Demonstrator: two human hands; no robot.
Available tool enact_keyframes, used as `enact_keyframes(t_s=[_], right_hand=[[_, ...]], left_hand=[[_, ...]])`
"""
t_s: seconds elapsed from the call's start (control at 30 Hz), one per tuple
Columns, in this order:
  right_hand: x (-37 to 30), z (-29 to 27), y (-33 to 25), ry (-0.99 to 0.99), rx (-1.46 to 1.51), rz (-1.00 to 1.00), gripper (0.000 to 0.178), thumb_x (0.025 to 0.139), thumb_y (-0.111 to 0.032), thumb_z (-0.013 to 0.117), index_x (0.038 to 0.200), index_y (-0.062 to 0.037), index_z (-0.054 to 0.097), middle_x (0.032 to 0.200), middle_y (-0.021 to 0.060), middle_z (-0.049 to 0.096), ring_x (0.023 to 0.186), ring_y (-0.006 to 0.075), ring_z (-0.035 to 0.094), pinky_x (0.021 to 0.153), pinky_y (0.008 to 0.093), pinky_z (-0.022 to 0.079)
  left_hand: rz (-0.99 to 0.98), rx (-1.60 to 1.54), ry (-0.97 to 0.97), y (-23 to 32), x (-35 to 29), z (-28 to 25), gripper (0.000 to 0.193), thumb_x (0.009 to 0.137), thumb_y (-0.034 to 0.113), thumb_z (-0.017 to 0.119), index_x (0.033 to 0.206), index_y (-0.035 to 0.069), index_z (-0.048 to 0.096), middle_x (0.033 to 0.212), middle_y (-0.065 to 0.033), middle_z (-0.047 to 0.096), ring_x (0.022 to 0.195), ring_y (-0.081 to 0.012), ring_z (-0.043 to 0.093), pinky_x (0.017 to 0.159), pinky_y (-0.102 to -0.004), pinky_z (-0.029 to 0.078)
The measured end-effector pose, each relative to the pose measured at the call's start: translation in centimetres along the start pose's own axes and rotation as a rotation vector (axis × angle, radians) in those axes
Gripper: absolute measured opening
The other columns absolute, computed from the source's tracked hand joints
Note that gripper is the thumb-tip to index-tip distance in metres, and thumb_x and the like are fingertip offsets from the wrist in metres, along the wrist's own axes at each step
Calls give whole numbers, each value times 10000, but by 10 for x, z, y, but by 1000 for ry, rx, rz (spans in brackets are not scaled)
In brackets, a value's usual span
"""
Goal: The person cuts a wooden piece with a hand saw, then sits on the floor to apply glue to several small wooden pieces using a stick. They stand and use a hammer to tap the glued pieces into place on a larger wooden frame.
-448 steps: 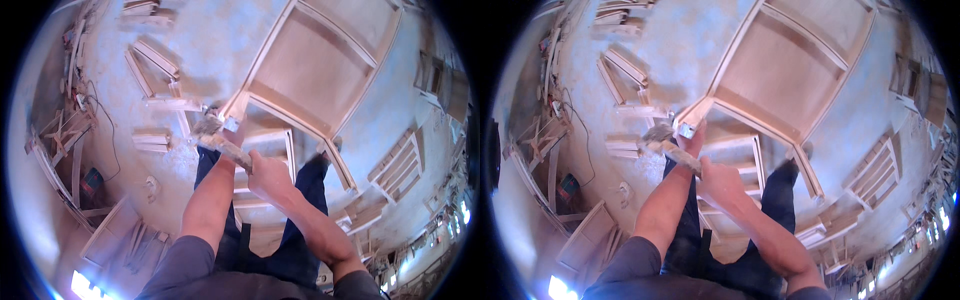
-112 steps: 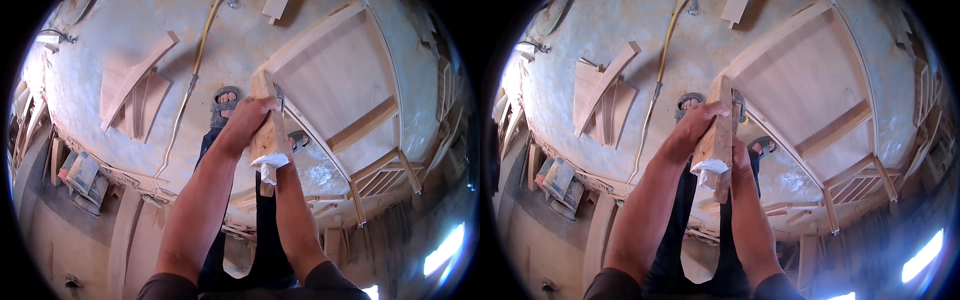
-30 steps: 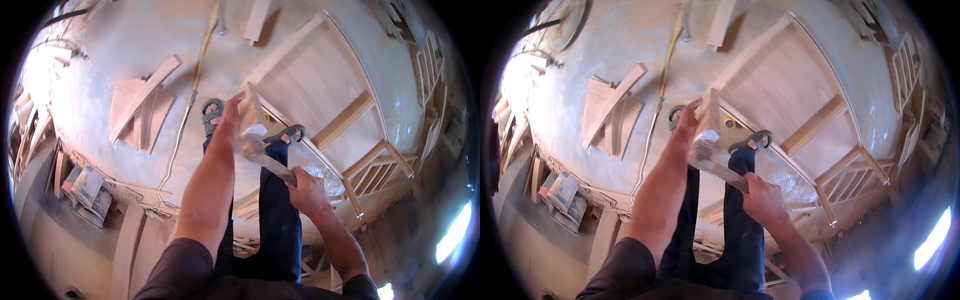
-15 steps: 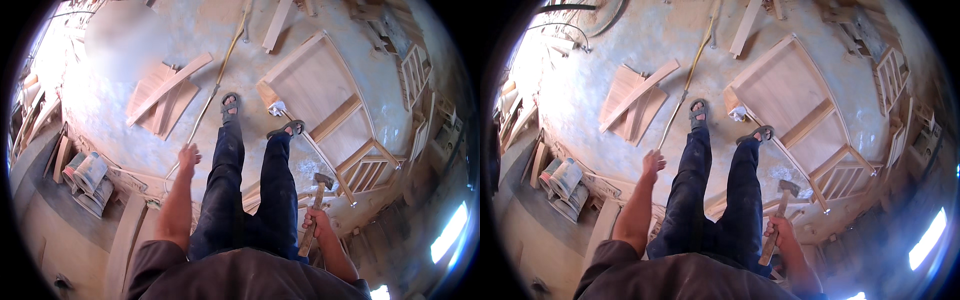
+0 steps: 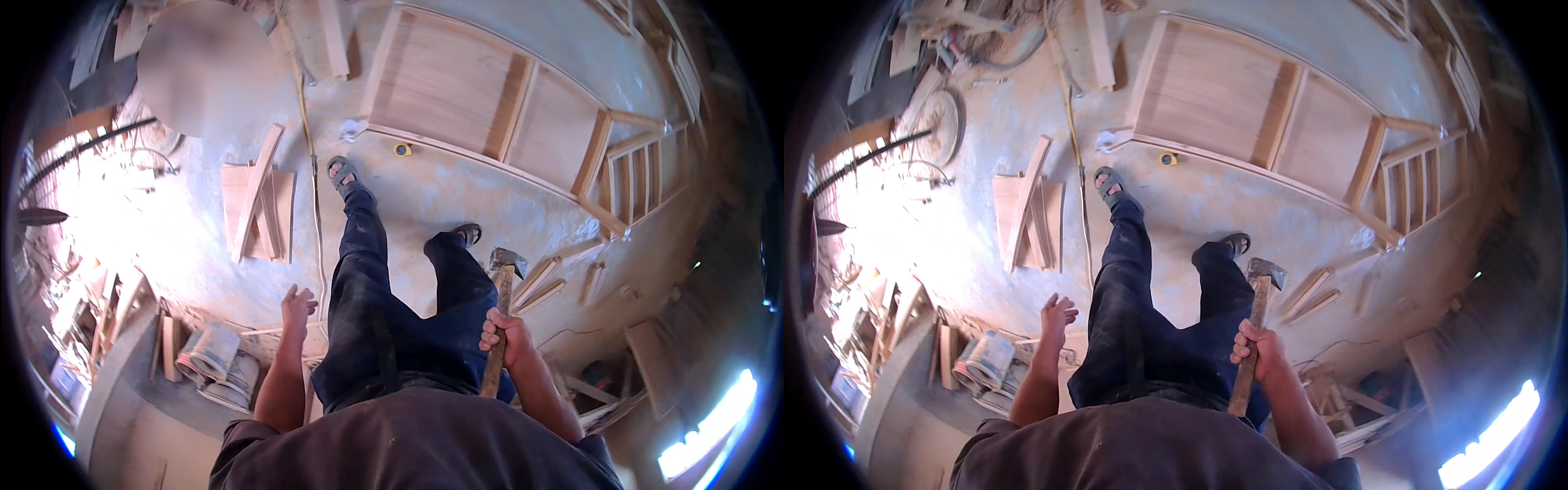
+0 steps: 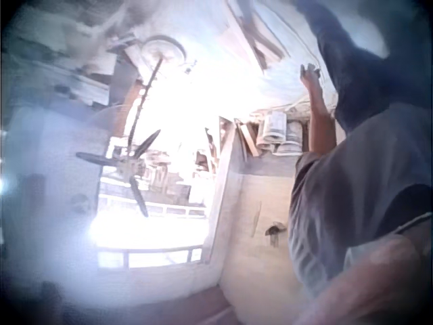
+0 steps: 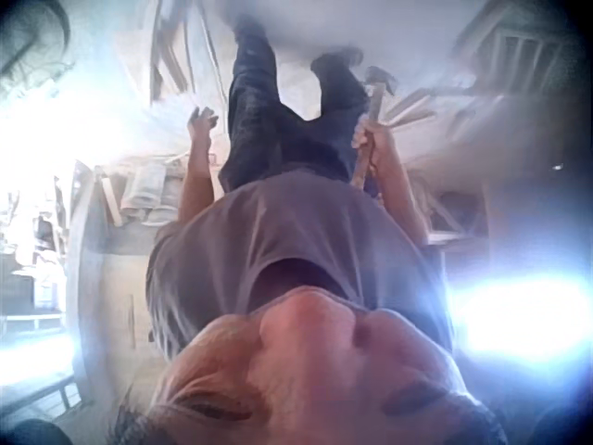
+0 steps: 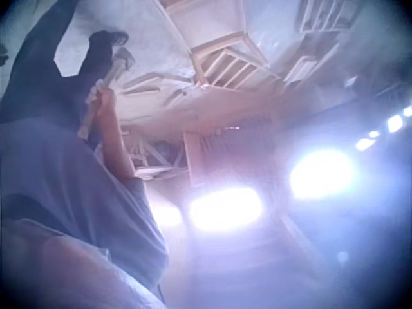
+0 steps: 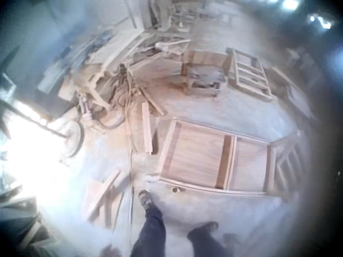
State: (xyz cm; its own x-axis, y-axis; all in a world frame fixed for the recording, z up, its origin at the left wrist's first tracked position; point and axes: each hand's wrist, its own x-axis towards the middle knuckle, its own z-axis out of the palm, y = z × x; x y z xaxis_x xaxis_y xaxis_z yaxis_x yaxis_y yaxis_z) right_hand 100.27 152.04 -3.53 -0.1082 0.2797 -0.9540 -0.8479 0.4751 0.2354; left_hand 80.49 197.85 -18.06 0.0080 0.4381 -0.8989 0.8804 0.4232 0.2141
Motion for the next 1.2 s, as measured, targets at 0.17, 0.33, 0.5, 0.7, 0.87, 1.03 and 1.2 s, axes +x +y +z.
enact_keyframes(t_s=[0.17, 0.33, 0.5, 0.7, 0.87, 1.03, 1.2], right_hand=[[-47, -98, 8, -104, 210, -39, 190, 1006, -222, 566, 852, -164, 470, 690, -4, 452, 536, 135, 440, 570, 354, 408], [-66, -216, 1, -60, 586, -184, 148, 1012, -150, 538, 896, -158, 446, 686, -12, 422, 529, 129, 409, 533, 342, 414], [-94, -263, -31, -27, 881, -257, 141, 1021, -152, 547, 918, -135, 452, 673, -9, 444, 527, 122, 443, 515, 337, 423], [-141, -335, -67, -116, 1037, -232, 154, 1035, -190, 529, 905, -134, 468, 664, -10, 455, 525, 126, 447, 519, 340, 414], [-174, -391, -128, -37, 1091, -280, 209, 1045, -222, 511, 863, -125, 482, 656, -9, 451, 529, 126, 431, 541, 336, 392], [-186, -455, -156, -81, 1302, -350, 144, 1016, -191, 570, 907, -115, 516, 662, -21, 452, 523, 112, 435, 533, 323, 395], [-229, -507, -166, 18, 1341, -373, 147, 1032, -171, 541, 901, -124, 492, 666, -13, 456, 509, 123, 433, 520, 323, 403]], left_hand=[[143, 281, -87, 19, -89, 88, 757, 913, 198, 669, 1531, -66, 319, 1019, -142, 679, 791, -231, 693, 685, -306, 534], [430, 392, -253, 7, -140, 187, 695, 914, 130, 623, 1499, -121, 346, 943, -92, 655, 767, -126, 609, 637, -255, 479], [440, 585, -367, 56, -184, 255, 783, 905, 136, 621, 1543, -109, 240, 926, -102, 648, 788, -151, 641, 670, -261, 510], [243, 649, -299, 41, -189, 329, 816, 859, 59, 618, 1553, -96, 215, 864, -118, 623, 634, -169, 602, 510, -246, 459], [287, 823, -372, 59, -126, 454, 737, 883, 104, 617, 1528, -73, 308, 909, -130, 650, 643, -213, 642, 546, -329, 535], [540, 792, -600, 80, -304, 649, 718, 918, 152, 655, 1525, -65, 338, 1001, -117, 672, 839, -180, 682, 732, -298, 546], [448, 903, -708, 19, -361, 787, 752, 902, 161, 692, 1516, -93, 340, 973, -104, 682, 808, -137, 660, 689, -256, 526]])
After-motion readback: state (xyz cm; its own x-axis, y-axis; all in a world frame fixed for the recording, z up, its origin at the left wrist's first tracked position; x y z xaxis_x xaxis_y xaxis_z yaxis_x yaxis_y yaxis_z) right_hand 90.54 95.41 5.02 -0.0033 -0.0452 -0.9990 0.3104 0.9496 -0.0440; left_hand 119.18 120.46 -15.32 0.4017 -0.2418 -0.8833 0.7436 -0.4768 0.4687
